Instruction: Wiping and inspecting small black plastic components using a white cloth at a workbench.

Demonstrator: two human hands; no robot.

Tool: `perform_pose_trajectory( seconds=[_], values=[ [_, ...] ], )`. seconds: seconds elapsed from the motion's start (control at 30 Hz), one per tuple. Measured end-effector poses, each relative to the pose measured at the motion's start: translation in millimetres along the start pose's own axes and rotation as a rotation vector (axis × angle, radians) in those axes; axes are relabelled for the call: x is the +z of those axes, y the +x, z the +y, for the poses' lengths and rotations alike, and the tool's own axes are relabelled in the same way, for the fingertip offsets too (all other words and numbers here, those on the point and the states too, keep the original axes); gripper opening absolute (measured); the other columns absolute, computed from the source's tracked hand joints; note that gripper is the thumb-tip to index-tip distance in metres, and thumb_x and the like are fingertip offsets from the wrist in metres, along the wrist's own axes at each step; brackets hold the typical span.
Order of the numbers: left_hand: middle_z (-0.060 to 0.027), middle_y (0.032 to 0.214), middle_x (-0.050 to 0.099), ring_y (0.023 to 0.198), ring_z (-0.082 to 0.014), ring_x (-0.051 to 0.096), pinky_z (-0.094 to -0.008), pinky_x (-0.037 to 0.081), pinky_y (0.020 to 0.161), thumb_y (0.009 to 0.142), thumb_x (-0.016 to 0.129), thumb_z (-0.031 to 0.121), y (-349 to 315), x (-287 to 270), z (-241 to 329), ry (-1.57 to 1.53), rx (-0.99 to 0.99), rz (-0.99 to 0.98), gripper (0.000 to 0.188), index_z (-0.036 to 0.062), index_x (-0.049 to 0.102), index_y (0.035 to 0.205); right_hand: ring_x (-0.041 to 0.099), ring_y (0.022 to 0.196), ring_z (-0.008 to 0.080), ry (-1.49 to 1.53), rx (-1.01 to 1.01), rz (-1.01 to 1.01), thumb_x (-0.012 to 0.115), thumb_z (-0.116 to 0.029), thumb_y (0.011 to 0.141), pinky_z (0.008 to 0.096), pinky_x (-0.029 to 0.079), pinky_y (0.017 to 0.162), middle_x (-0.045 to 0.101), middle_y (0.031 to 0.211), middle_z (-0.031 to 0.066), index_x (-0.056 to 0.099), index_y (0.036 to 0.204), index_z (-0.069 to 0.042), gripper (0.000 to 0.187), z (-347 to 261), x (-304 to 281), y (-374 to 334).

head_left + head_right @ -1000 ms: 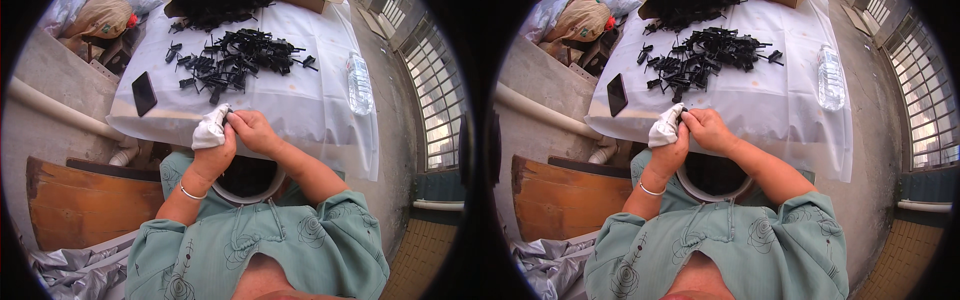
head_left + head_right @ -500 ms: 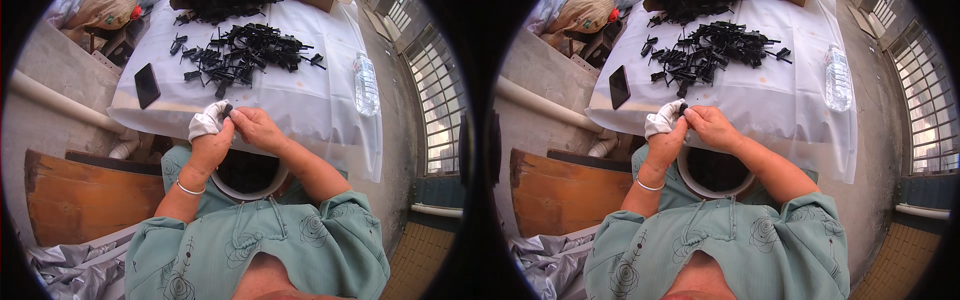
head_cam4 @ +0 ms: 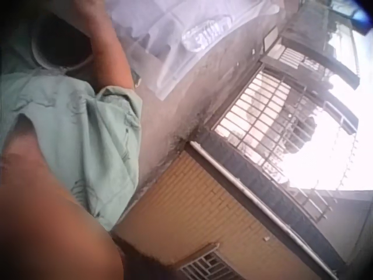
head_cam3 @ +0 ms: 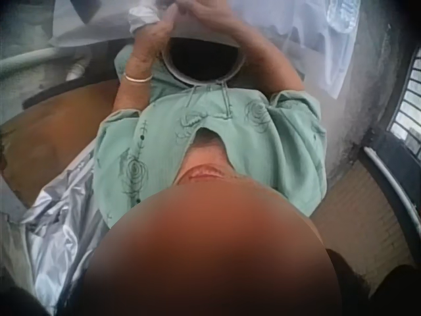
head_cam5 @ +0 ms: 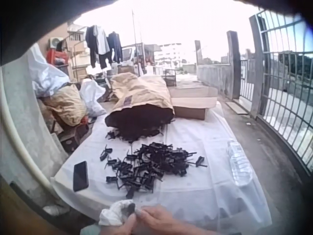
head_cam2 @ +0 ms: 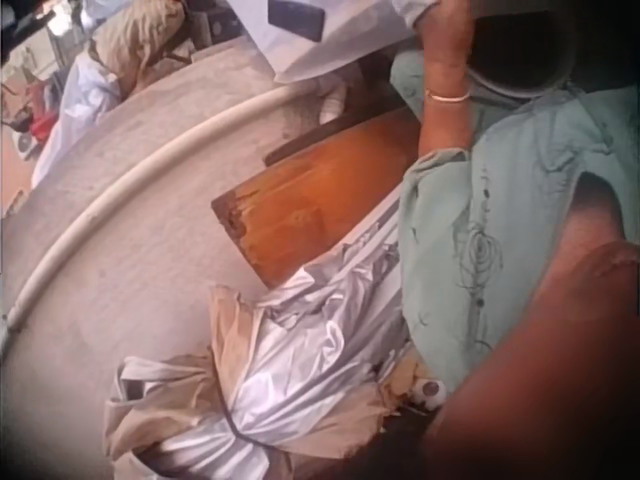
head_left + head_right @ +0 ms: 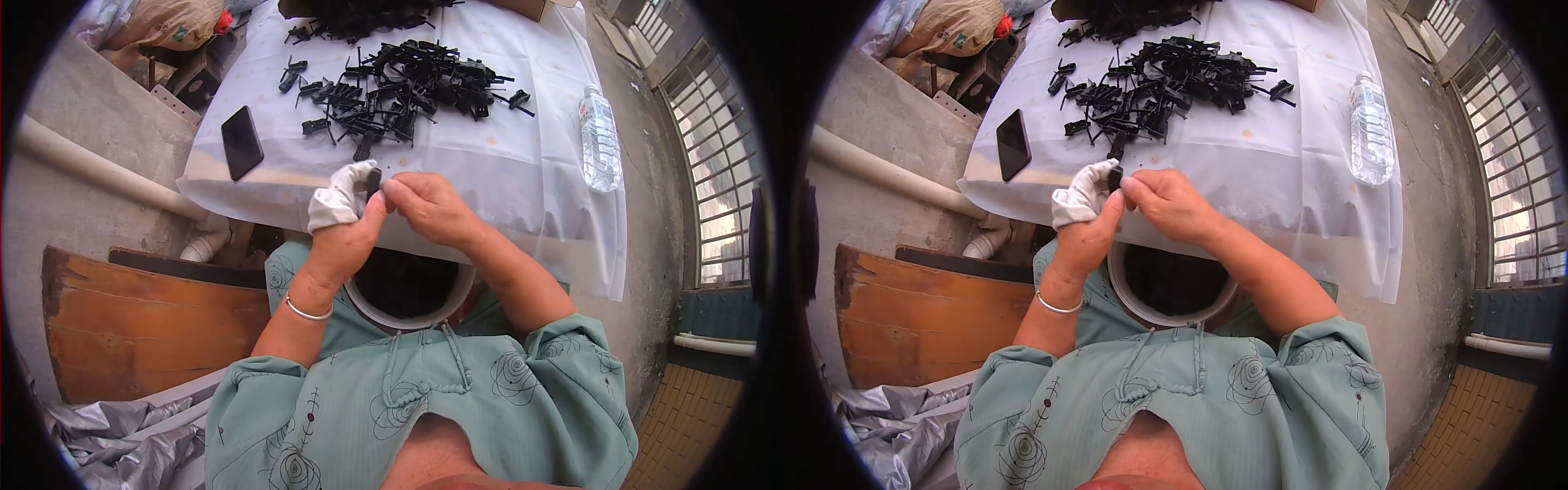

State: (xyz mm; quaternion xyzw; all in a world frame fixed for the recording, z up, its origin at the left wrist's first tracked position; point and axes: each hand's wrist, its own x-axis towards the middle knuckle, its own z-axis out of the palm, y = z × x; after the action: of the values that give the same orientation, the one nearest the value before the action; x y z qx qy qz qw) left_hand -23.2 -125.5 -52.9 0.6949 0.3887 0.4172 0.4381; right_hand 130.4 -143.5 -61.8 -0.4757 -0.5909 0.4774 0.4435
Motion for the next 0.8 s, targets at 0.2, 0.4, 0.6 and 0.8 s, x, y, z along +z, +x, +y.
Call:
perform_pose_trajectory(
  seconds=[0.2,0.4,0.6,0.8],
  values=[
    [0.0001,0.086,0.054,0.059,-0.0025,0.040,-0.0156,0.034,0.050,0.086,0.054,0.004,6.6,-11.1,10.9,-0.477,-0.180,-0.059,0.029,0.0033,0.046,0.113,0.054,0.059,0.0171,-0.478,-0.203,-0.103,0.058,-0.013,0.081,0.0291,0.044,0.057,0.058,0.068,0.0085,0.061,0.085,-0.001,0.013,-0.7,-14.1,-5.5],
    [-0.0016,0.087,0.054,0.059,-0.0024,0.040,-0.0163,0.035,0.051,0.089,0.043,0.005,7.3,-14.4,14.2,-0.356,-0.188,-0.089,0.029,0.0016,0.042,0.117,0.053,0.058,0.0122,-0.348,-0.493,0.175,0.064,-0.006,0.076,0.0247,0.042,0.053,0.059,0.068,0.0065,0.062,0.086,-0.002,0.011,-5.3,-18.1,-1.9],
    [-0.0011,0.088,0.050,0.071,-0.0047,0.042,-0.0186,0.039,0.060,0.083,0.041,0.002,2.9,-7.9,21.5,-0.389,-0.211,-0.264,0.026,0.0012,0.046,0.108,0.041,0.055,0.0049,-0.087,-0.202,0.087,0.065,-0.012,0.079,0.0204,0.037,0.051,0.050,0.063,-0.0012,0.057,0.075,-0.001,0.014,-8.1,-11.5,1.1],
    [-0.0029,0.085,0.049,0.075,-0.0064,0.043,-0.0215,0.040,0.065,0.081,0.044,0.003,3.4,-13.1,6.0,-0.246,-0.151,-0.187,0.023,0.0015,0.046,0.104,0.042,0.057,0.0092,-0.061,-0.213,-0.020,0.050,-0.022,0.090,0.0255,0.039,0.054,0.048,0.059,-0.0008,0.054,0.073,-0.001,0.028,-2.6,-7.8,3.5]
  ],
)
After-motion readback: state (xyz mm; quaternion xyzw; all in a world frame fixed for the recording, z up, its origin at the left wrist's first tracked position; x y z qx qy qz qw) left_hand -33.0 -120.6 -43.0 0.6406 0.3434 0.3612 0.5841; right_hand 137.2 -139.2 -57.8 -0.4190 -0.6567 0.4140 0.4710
